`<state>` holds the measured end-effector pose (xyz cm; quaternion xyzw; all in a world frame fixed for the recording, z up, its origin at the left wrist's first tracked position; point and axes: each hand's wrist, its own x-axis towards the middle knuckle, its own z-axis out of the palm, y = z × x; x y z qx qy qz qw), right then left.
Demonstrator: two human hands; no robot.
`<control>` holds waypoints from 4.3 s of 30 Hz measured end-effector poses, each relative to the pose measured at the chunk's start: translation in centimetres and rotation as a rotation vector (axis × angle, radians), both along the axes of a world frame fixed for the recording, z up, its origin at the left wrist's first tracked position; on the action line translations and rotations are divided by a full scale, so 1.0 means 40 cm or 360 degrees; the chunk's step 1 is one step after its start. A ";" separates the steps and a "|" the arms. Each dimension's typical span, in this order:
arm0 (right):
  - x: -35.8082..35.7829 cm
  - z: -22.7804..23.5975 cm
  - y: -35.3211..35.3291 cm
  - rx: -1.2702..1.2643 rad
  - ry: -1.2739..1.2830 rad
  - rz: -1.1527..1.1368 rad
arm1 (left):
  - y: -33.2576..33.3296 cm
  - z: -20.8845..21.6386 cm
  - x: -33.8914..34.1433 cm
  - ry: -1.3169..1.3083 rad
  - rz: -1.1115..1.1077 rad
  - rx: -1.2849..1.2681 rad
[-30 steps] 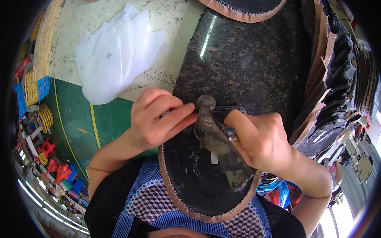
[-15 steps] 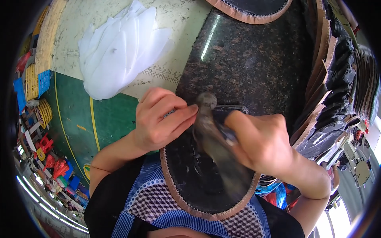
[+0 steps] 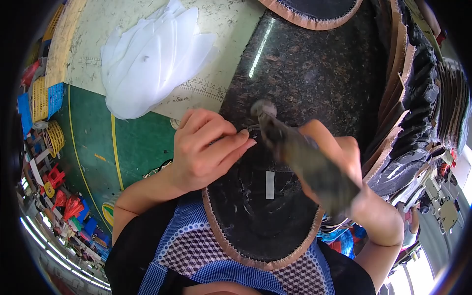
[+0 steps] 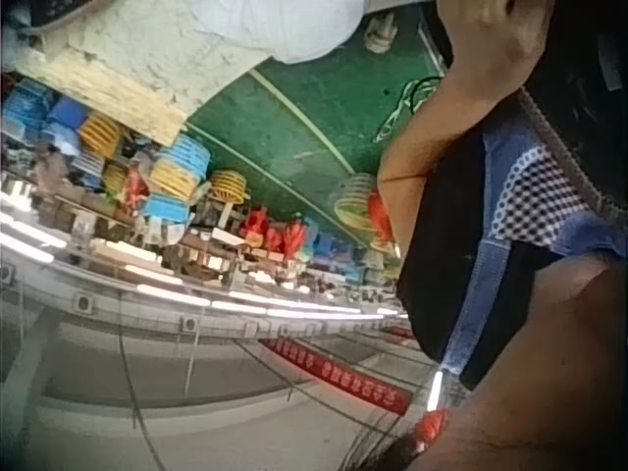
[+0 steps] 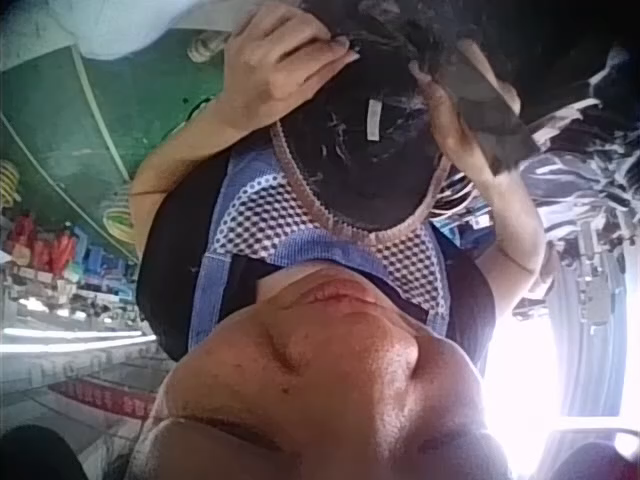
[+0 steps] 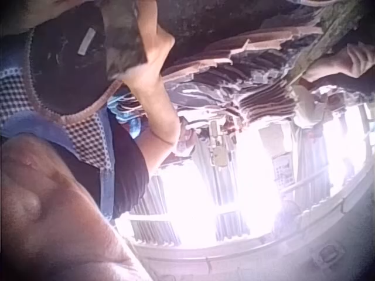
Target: Hammering and assembling shoe upper components onto a base at a factory workbench.
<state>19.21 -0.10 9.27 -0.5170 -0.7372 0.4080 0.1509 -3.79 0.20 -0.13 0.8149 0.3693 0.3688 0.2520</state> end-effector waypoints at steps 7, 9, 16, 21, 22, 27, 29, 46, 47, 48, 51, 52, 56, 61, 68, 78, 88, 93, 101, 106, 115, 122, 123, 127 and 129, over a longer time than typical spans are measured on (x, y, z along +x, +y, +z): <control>-0.004 0.017 0.009 0.0168 -0.0361 0.0354 | 0.003 0.013 0.000 0.0149 -0.0141 0.0202; -0.008 0.020 0.004 0.0451 -0.0137 0.0349 | 0.012 0.011 -0.009 0.0150 -0.0158 0.0229; 0.047 -0.049 -0.079 0.0288 0.0100 -0.0507 | 0.039 0.043 -0.016 0.0303 -0.0084 -0.0105; 0.103 -0.004 -0.131 0.0184 0.0709 -0.1199 | 0.014 0.025 0.020 -0.0109 -0.0512 -0.0364; 0.121 -0.009 -0.141 0.0264 0.0815 -0.1304 | 0.015 0.010 0.021 -0.0296 -0.0697 -0.0535; 0.163 0.012 -0.168 0.0507 0.0990 -0.1571 | 0.185 0.142 0.058 -0.0829 -0.0521 -0.0935; 0.165 0.016 -0.165 0.0546 0.0999 -0.1503 | 0.313 0.208 0.095 -0.1017 -0.0529 -0.1026; 0.099 -0.047 -0.112 -0.0015 0.1164 -0.1262 | 1.000 0.121 -0.093 0.0700 0.0802 0.0954; 0.099 -0.050 -0.109 -0.0019 0.1176 -0.1261 | 1.027 0.114 -0.164 0.0974 0.0930 0.0964; 0.099 -0.050 -0.108 -0.0031 0.1162 -0.1239 | 1.048 0.110 -0.219 0.1107 0.0889 0.0595; 0.088 -0.048 -0.102 -0.0058 0.1128 -0.1280 | 1.031 0.141 -0.250 0.1070 0.0573 0.0628; 0.082 -0.047 -0.100 -0.0074 0.1126 -0.1310 | 0.992 0.159 -0.243 0.1111 0.0529 0.0703; 0.073 -0.046 -0.080 -0.0070 0.1105 -0.1202 | 0.868 0.167 -0.290 0.1135 0.0269 0.1035; 0.032 -0.037 -0.051 -0.0190 0.1105 -0.1079 | 0.742 0.296 -0.399 0.1140 0.0021 0.1034; -0.073 -0.004 0.015 -0.0215 0.1289 -0.0894 | 0.523 0.529 -0.471 0.1107 0.0340 0.1092; -0.048 0.009 0.016 -0.0159 0.1679 -0.0616 | 0.300 0.502 -0.256 0.0287 -0.0405 -0.0233; 0.028 0.079 -0.099 -0.0656 0.1677 -0.1379 | 0.339 0.324 0.030 -0.0208 -0.0739 -0.1934; 0.084 0.048 -0.213 -0.0944 0.1717 -0.1514 | 0.263 0.176 0.106 -0.0334 -0.0944 -0.2226; 0.064 0.005 -0.402 -0.0412 0.0534 -0.1354 | 0.195 0.111 0.144 0.0399 -0.1415 -0.1024; 0.137 0.003 -0.447 0.0167 0.0268 -0.1649 | 0.257 0.049 0.201 0.0176 -0.1655 -0.0283; 0.116 -0.014 -0.251 -0.0004 0.0014 -0.0630 | 0.279 0.023 0.207 0.0159 -0.1708 -0.0316; 0.133 -0.001 -0.185 -0.0138 0.0100 -0.0692 | 0.247 0.003 0.171 0.0033 -0.1593 0.0259; 0.144 -0.005 -0.181 -0.0174 0.0077 -0.0539 | 0.241 0.007 0.166 0.0074 -0.1554 0.0307; 0.152 -0.042 -0.190 -0.0105 -0.0016 -0.0356 | 0.211 0.020 0.156 0.0100 -0.1413 0.0342; 0.163 -0.051 -0.195 -0.0084 -0.0142 -0.0167 | 0.213 0.018 0.152 0.0093 -0.1338 0.0317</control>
